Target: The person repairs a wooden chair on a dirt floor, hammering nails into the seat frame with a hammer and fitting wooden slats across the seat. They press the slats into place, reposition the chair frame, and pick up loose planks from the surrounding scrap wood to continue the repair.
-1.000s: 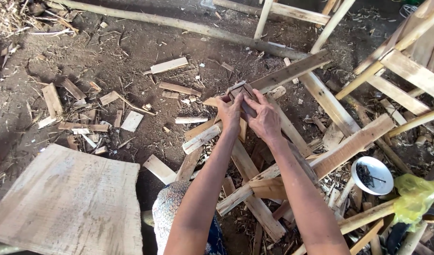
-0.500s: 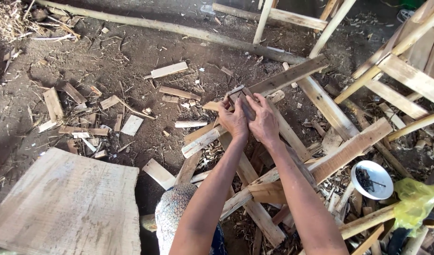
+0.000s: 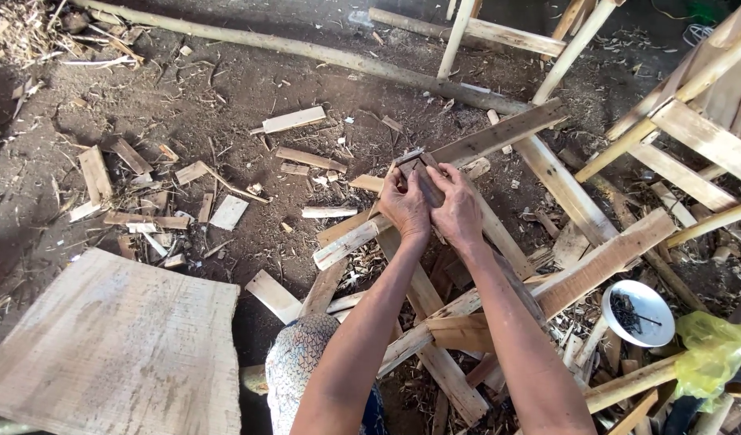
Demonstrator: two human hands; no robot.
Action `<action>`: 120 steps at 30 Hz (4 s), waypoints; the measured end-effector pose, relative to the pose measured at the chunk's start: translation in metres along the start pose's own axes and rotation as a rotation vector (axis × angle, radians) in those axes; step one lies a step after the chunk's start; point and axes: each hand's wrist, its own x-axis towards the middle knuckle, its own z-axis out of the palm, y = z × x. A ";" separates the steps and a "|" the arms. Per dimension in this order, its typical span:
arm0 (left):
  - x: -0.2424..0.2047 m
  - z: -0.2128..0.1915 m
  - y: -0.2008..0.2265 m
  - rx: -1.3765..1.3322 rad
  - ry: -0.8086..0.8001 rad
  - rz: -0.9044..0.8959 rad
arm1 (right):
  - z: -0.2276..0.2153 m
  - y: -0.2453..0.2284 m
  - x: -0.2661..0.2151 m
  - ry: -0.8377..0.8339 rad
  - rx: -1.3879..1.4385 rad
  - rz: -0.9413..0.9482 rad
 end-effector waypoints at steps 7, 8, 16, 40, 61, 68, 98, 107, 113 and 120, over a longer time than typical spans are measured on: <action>0.003 -0.007 -0.001 -0.016 -0.027 0.049 | -0.005 -0.015 -0.002 0.030 -0.052 0.005; 0.002 -0.008 0.000 -0.010 -0.044 0.063 | -0.004 -0.014 -0.001 0.037 -0.048 0.013; -0.001 -0.020 0.006 -0.026 -0.115 0.110 | 0.012 -0.009 0.007 0.108 -0.064 0.048; 0.006 0.004 -0.019 -0.015 -0.104 0.149 | -0.107 0.100 -0.221 0.388 1.203 0.443; 0.008 -0.004 -0.015 0.055 -0.143 0.118 | -0.009 0.183 -0.237 0.252 1.498 0.438; 0.009 -0.003 -0.022 0.028 -0.141 0.165 | -0.026 0.171 -0.235 0.152 1.904 0.442; -0.008 -0.012 0.002 -0.258 -0.235 0.260 | 0.042 0.192 -0.417 0.161 -0.210 1.227; -0.011 -0.025 0.021 -0.272 -0.234 -0.007 | 0.051 0.261 -0.439 0.455 0.637 1.341; -0.012 -0.027 0.021 -0.191 -0.257 -0.092 | 0.004 0.222 -0.396 0.651 1.096 1.191; -0.002 -0.037 0.028 0.041 -0.435 -0.218 | -0.113 0.126 -0.300 0.433 0.540 0.756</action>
